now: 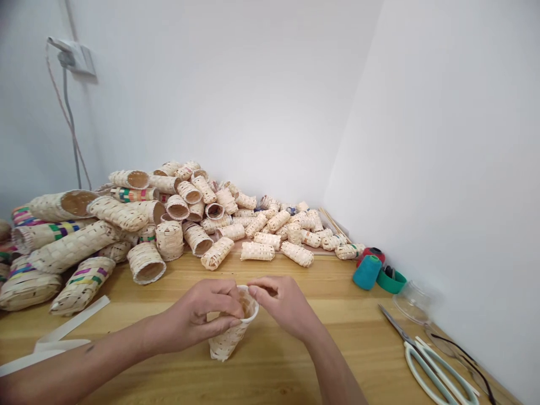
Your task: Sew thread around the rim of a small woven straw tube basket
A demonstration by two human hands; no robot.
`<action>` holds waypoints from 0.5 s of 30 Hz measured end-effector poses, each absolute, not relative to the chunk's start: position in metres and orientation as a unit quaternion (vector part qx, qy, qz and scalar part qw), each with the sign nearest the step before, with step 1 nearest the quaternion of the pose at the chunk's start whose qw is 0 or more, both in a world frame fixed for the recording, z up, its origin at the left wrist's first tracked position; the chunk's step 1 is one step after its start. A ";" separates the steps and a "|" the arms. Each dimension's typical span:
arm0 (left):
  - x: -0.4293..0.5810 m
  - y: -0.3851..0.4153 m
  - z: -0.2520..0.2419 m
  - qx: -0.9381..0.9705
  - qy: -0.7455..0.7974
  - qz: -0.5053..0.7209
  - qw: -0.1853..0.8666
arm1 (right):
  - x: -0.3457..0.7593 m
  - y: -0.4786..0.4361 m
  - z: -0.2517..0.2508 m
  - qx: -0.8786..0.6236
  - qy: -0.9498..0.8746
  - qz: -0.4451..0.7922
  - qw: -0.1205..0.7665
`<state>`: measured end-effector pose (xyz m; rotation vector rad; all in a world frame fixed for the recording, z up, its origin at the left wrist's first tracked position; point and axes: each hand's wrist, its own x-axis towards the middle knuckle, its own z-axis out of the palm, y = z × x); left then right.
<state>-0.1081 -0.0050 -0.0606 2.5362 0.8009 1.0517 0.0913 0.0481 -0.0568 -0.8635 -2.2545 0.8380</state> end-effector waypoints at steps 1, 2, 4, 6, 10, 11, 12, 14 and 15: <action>-0.108 -0.005 -0.060 0.880 0.278 0.360 0.137 | 0.090 0.047 -0.052 -0.319 -0.858 0.298 0.271; -0.107 -0.006 -0.061 0.881 0.279 0.357 0.136 | 0.088 0.047 -0.048 -0.318 -0.870 0.280 0.251; -0.107 -0.005 -0.061 0.881 0.280 0.355 0.135 | 0.083 0.046 -0.039 -0.323 -0.890 0.239 0.213; -0.107 -0.005 -0.062 0.880 0.281 0.358 0.136 | 0.079 0.046 -0.032 -0.326 -0.906 0.196 0.186; -0.107 -0.004 -0.064 0.875 0.278 0.371 0.137 | 0.072 0.045 -0.025 -0.353 -0.913 0.119 0.166; -0.106 -0.004 -0.065 0.875 0.277 0.374 0.137 | 0.070 0.044 -0.025 -0.365 -0.910 0.107 0.164; -0.106 -0.003 -0.065 0.874 0.277 0.376 0.137 | 0.069 0.044 -0.027 -0.375 -0.907 0.098 0.163; -0.105 -0.003 -0.067 0.872 0.278 0.379 0.139 | 0.066 0.043 -0.030 -0.390 -0.901 0.092 0.163; -0.105 -0.003 -0.068 0.871 0.281 0.380 0.138 | 0.065 0.043 -0.032 -0.394 -0.899 0.094 0.165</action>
